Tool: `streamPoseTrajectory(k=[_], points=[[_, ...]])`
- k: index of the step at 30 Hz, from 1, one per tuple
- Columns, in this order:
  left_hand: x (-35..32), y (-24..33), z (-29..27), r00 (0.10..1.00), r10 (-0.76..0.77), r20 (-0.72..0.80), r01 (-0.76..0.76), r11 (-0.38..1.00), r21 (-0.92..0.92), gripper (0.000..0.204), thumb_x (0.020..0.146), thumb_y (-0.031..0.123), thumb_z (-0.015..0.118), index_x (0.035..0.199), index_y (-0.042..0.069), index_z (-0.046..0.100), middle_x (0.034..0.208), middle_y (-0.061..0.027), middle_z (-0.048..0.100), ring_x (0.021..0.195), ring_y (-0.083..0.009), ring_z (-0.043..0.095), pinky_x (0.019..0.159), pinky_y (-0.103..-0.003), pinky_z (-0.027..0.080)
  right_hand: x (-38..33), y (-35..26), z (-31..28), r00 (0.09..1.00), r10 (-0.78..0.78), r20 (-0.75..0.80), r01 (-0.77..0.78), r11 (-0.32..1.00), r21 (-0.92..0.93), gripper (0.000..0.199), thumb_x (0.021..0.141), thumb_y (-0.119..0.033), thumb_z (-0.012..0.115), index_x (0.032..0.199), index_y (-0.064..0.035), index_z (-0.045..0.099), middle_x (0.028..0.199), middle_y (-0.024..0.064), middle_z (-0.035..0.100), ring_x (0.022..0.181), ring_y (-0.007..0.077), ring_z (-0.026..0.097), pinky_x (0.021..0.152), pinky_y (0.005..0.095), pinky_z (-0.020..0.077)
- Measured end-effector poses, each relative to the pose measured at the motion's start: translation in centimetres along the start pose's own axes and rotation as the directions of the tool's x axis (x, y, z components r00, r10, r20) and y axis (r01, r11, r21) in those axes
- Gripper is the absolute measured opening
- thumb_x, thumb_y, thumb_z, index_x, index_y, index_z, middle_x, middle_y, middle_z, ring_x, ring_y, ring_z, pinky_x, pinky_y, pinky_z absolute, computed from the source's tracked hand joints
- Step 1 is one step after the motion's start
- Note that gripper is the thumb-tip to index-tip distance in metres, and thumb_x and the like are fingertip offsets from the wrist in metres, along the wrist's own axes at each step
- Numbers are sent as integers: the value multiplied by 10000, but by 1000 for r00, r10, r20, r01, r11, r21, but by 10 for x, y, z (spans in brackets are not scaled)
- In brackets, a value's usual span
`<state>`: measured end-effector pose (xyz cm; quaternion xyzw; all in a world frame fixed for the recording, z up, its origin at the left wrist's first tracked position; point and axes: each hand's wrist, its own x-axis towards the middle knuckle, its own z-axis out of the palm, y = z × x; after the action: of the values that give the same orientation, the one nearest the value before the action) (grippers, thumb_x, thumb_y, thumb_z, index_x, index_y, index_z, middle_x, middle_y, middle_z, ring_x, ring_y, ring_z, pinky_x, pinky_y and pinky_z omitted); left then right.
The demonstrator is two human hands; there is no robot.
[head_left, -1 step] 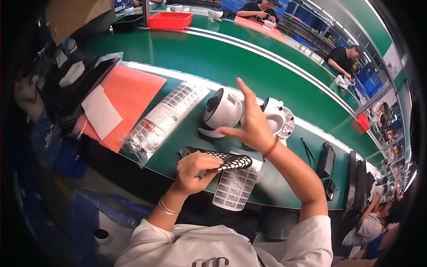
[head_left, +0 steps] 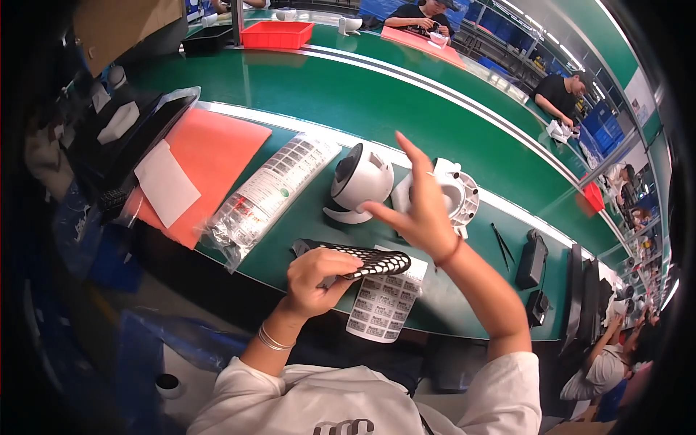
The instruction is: Apply labels and assemble components of security cameras at an industrial workbench.
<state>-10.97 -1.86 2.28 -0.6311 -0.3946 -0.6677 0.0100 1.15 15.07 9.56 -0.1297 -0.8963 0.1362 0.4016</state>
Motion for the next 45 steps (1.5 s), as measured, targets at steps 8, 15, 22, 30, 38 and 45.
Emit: streamPoseTrajectory(k=[8,15,22,30,38,45], points=[[5,9,14,990,-139,4,139,990,30,227,770,-2,779,879,11,580,848,-147,701,796,-246,702,713,-321,568,-78,-61,-26,990,-111,-90,117,991,70,331,684,-14,791,995,-47,683,928,74,671,814,230,645,672,318,514],[0,7,18,974,-199,-112,197,980,-26,222,747,5,806,832,10,601,798,-127,699,712,-191,687,643,-276,546,-85,-55,-13,971,34,-238,29,966,256,238,703,-26,804,910,-35,686,898,83,685,750,216,666,648,304,538],[2,5,18,984,-154,-88,158,987,42,283,722,75,847,784,26,576,747,-111,687,652,-170,671,583,-252,519,-84,-52,-13,976,26,-217,32,964,264,238,717,-52,791,936,-52,698,904,70,688,766,226,656,680,316,520],[-2,2,29,989,-113,-92,123,986,113,325,712,122,864,752,49,550,687,-104,671,604,-177,660,549,-249,499,-97,-53,-10,949,224,-221,-135,925,356,197,717,-51,793,875,-50,676,881,82,696,764,240,665,686,321,524],[-7,-13,26,924,-311,-220,332,941,64,355,745,79,844,759,36,492,691,-40,569,605,-104,504,548,-223,424,-113,-18,-28,852,16,-524,-86,990,-110,179,679,11,775,807,-74,683,880,68,662,841,247,624,730,341,499],[-15,-29,27,939,-316,-133,323,946,36,345,758,55,828,777,24,485,714,-50,580,635,-107,521,570,-220,440,-129,56,-52,770,472,-429,-509,860,32,74,800,-41,693,872,-31,684,932,110,616,894,251,592,769,343,472]])
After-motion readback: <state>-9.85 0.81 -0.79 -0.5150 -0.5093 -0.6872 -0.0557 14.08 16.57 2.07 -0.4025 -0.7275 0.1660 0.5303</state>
